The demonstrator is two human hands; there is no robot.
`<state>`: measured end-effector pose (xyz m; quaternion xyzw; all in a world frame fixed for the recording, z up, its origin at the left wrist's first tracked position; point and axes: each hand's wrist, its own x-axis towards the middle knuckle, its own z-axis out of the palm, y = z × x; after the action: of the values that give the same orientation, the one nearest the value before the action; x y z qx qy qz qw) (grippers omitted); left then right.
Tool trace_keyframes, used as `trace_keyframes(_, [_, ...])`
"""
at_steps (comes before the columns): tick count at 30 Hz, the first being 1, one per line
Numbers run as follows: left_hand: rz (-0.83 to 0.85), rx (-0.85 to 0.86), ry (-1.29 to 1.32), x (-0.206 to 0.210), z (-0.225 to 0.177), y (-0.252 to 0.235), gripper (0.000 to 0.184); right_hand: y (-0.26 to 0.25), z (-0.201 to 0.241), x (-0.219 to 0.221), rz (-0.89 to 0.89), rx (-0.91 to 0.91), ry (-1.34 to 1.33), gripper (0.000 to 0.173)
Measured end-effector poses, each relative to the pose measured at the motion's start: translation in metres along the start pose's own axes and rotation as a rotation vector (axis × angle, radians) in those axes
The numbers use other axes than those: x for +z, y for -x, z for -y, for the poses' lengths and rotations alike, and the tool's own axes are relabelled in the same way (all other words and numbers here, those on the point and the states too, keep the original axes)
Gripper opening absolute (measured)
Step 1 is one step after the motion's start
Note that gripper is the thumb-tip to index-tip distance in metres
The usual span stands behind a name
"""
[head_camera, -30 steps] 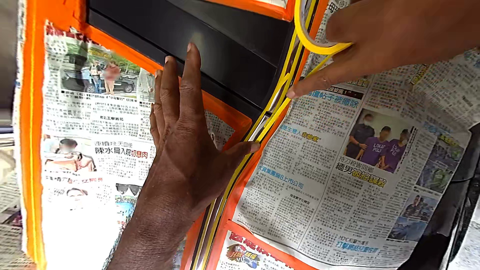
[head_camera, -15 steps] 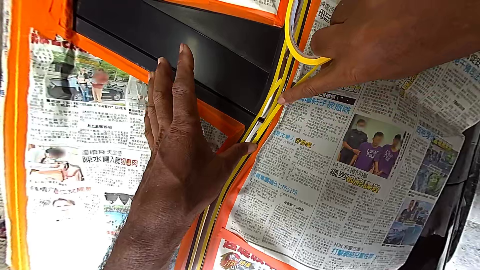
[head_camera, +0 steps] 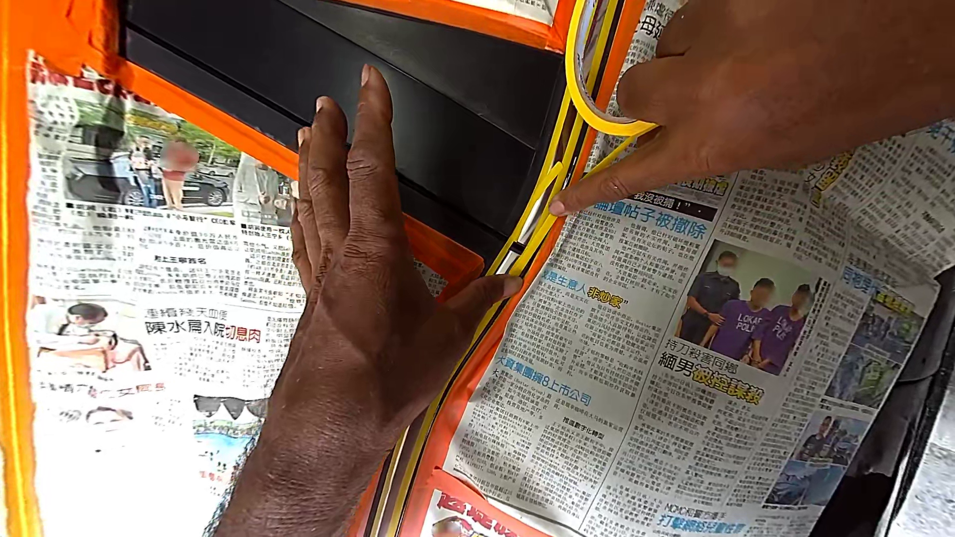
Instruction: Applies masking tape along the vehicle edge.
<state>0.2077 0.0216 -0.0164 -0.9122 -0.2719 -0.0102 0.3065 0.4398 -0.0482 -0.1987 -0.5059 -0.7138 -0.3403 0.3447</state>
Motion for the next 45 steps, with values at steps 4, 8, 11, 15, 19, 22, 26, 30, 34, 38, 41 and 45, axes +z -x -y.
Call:
trace_keyframes(4, [0.002,-0.002,0.010,0.001,-0.003,-0.003,0.128,0.000,-0.003,0.001,0.009,-0.002,-0.003,0.040])
trace_keyframes(8, [-0.001,-0.010,0.027,0.002,-0.006,-0.004,0.128,0.000,-0.005,0.003,-0.018,-0.013,0.001,0.040])
trace_keyframes(11, [-0.002,-0.015,0.024,0.003,-0.010,-0.006,0.127,-0.001,-0.005,0.004,-0.017,0.000,0.002,0.037])
trace_keyframes(15, [-0.006,-0.035,0.035,0.005,-0.015,-0.010,0.126,-0.002,-0.009,0.004,-0.026,-0.074,0.030,0.052])
trace_keyframes(19, [0.000,-0.042,0.024,0.004,-0.016,-0.013,0.128,-0.003,-0.013,0.005,-0.021,-0.120,0.024,0.058])
trace_keyframes(22, [0.009,-0.039,0.029,0.003,-0.016,-0.016,0.131,-0.004,-0.016,0.007,-0.039,-0.139,0.010,0.054])
trace_keyframes(26, [0.000,-0.037,0.024,0.005,-0.023,-0.022,0.127,-0.005,-0.017,0.006,-0.026,-0.142,0.007,0.052])
trace_keyframes(30, [-0.018,-0.031,0.011,0.004,-0.031,-0.024,0.124,-0.007,-0.021,0.006,-0.045,-0.158,0.045,0.047])
trace_keyframes(34, [-0.108,-0.074,0.026,0.010,-0.034,-0.017,0.129,-0.010,-0.020,-0.012,0.096,-0.168,0.091,0.051])
trace_keyframes(38, [-0.165,-0.158,0.078,0.014,-0.044,-0.013,0.130,-0.022,-0.020,-0.034,0.231,-0.247,0.096,0.065])
trace_keyframes(41, [-0.171,-0.167,0.121,0.013,-0.048,-0.015,0.128,-0.037,-0.018,-0.049,0.345,-0.275,0.133,0.066])
trace_keyframes(45, [-0.210,-0.176,0.146,0.018,-0.047,-0.026,0.135,-0.058,-0.014,-0.069,0.445,-0.347,0.175,0.052])
